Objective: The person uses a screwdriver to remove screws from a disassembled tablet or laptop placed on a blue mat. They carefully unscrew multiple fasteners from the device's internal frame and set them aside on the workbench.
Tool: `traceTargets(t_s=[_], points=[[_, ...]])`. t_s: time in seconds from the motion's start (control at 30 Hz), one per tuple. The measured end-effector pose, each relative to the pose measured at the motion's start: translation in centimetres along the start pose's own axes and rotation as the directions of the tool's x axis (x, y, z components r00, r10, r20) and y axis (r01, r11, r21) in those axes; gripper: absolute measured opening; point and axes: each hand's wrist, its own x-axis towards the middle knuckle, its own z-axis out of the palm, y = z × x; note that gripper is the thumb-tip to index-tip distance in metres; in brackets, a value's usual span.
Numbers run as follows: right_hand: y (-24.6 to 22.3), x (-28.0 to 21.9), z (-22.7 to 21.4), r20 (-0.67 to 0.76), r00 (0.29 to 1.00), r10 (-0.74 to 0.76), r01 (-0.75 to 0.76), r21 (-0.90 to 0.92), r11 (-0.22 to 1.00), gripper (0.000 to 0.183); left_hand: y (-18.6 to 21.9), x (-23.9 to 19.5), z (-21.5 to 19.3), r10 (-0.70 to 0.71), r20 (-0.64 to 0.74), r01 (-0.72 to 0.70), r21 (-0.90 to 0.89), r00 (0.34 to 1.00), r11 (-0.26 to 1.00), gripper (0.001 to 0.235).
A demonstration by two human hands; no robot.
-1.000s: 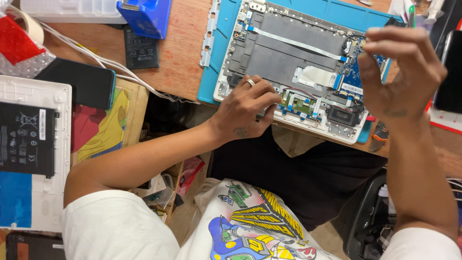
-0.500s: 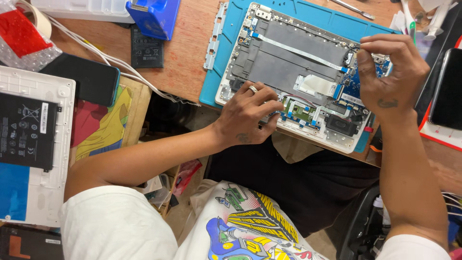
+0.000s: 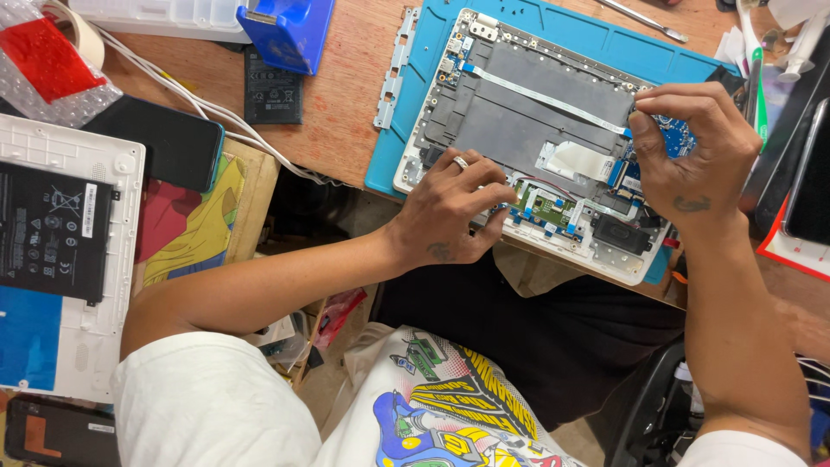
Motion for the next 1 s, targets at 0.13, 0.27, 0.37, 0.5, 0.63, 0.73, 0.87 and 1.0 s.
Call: traceTargets(t_s=[0.13, 0.27, 0.37, 0.5, 0.63, 0.73, 0.87, 1.0], points=[[0.6, -0.1, -0.2, 0.004, 1.000, -0.020, 0.020, -0.028, 0.999, 0.009, 0.1, 0.2, -0.4, 0.010, -0.040, -0.011, -0.020, 0.999, 1.000, 0.018], [0.6, -0.4, -0.4, 0.030, 0.999, -0.037, 0.039, -0.073, 0.997, 0.006, -0.2, 0.6, -0.9, 0.031, -0.089, -0.034, -0.025, 0.996, 0.999, 0.017], [0.9, -1.0, -0.6, 0.037, 0.999, -0.030, 0.032, -0.066, 0.997, 0.006, -0.7, 1.2, -1.6, 0.043, -0.138, -0.042, 0.012, 0.989, 0.999, 0.016], [1.7, -2.0, -0.4, 0.062, 0.997, 0.039, -0.035, -0.067, 0.997, 0.007, -1.4, 1.6, -2.5, 0.052, -0.192, -0.037, 0.084, 0.980, 0.996, 0.015], [3.3, -3.5, -0.2, 0.063, 0.991, 0.121, -0.120, -0.021, 0.993, 0.008, -2.0, 2.3, -3.2, 0.095, -0.218, -0.075, 0.099, 0.971, 0.992, 0.018], [4.8, -4.0, 0.1, 0.098, 0.987, 0.130, -0.134, 0.029, 0.991, 0.009, -2.3, 3.0, -3.9, 0.117, -0.239, -0.083, 0.151, 0.964, 0.985, 0.019], [5.1, -4.3, 0.4, 0.112, 0.987, 0.117, -0.121, 0.033, 0.992, 0.010, -2.4, 4.4, -6.1, 0.161, -0.289, -0.098, 0.220, 0.944, 0.971, 0.018], [4.0, -3.7, 0.3, 0.102, 0.984, 0.145, -0.154, 0.090, 0.984, 0.009, -1.6, 4.2, -9.6, 0.101, -0.313, -0.031, 0.221, 0.945, 0.975, 0.020]])
